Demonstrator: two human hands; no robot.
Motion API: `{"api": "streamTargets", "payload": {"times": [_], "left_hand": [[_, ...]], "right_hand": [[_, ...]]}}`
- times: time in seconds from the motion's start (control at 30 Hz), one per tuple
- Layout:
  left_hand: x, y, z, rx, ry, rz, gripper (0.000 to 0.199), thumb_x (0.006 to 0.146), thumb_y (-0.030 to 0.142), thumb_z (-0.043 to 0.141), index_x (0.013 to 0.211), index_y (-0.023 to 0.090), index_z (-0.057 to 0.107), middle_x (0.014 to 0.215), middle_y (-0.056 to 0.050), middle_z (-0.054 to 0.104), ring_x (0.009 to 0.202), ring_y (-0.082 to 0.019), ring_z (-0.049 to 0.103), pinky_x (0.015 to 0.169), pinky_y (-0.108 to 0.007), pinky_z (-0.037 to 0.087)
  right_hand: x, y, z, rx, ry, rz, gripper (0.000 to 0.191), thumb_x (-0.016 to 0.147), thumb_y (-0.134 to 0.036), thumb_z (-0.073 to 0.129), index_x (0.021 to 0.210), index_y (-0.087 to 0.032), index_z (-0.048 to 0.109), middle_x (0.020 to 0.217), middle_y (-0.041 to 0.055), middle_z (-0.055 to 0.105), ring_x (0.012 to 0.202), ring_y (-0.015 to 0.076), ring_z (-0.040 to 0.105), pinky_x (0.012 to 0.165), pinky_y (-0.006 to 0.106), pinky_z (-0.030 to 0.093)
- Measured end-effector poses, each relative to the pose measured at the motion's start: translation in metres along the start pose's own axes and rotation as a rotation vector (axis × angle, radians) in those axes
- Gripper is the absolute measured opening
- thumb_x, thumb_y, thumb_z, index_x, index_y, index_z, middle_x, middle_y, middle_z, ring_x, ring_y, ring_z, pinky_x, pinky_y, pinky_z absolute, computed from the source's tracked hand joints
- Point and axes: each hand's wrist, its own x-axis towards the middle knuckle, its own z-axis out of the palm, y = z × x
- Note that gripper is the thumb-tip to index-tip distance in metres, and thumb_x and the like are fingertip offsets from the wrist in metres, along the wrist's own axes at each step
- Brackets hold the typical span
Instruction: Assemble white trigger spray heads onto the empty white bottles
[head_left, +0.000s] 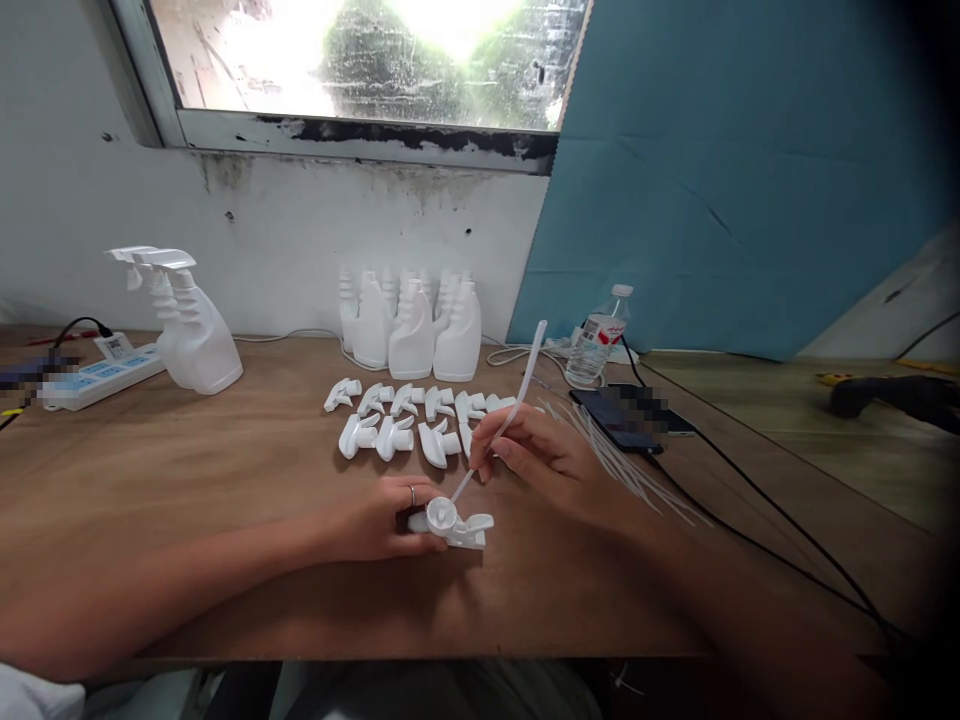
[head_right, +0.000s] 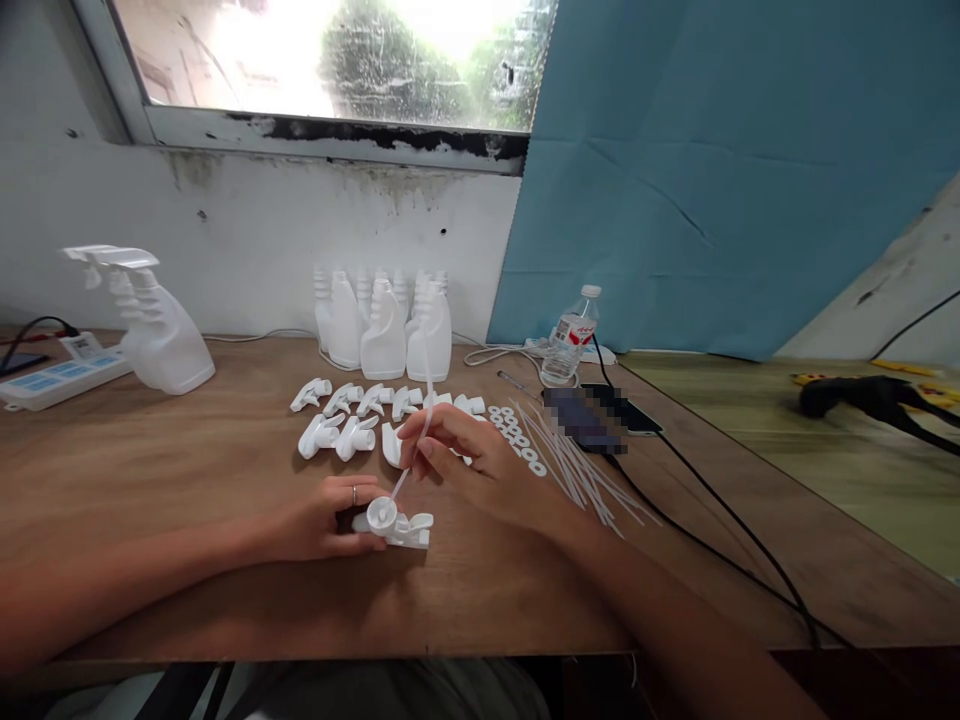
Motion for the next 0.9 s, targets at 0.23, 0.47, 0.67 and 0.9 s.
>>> {"api": "streamTargets", "payload": {"times": [0.23,0.47,0.67,0.9], "left_hand": [[0.0021,0.0011,-0.0012,0.013,-0.019,0.009,0.023,0.087,0.038,0.062,0.090,0.015,0.062,0.081,-0.002,0.054,0.070,-0.011,0.049,0.062,-0.021,0.039],[0.0024,-0.0002,0.0001,0.015,-0.025,0.014,0.023,0.087,0.037,0.062,0.092,0.014,0.062,0.084,-0.002,0.056,0.074,-0.012,0.051,0.067,-0.022,0.041],[0.0023,0.0011,-0.0006,0.016,-0.020,0.013,0.020,0.087,0.035,0.062,0.091,0.015,0.062,0.082,-0.002,0.055,0.071,-0.011,0.050,0.065,-0.021,0.040],[0.0027,0.0020,-0.0010,-0.003,-0.017,0.025,0.020,0.086,0.034,0.062,0.089,0.014,0.061,0.083,-0.002,0.057,0.072,-0.012,0.051,0.067,-0.022,0.042]], "right_hand": [[-0.0018,-0.0017,0.0020,-0.017,0.010,-0.018,0.015,0.099,-0.023,0.043,0.105,-0.020,0.057,0.090,0.0045,0.062,0.073,0.0122,0.060,0.070,0.030,0.051],[-0.0014,-0.0067,0.0010,-0.093,0.010,-0.003,0.018,0.100,-0.023,0.043,0.099,-0.019,0.060,0.089,0.0044,0.061,0.074,0.0123,0.061,0.072,0.029,0.050],[0.0000,-0.0095,0.0015,-0.107,0.018,-0.001,0.017,0.100,-0.024,0.043,0.100,-0.019,0.059,0.088,0.0043,0.063,0.074,0.0123,0.061,0.071,0.028,0.050],[-0.0011,-0.0051,0.0025,-0.072,0.011,-0.004,0.017,0.099,-0.027,0.043,0.102,-0.020,0.059,0.090,0.0045,0.062,0.074,0.0126,0.061,0.071,0.029,0.051]]}}
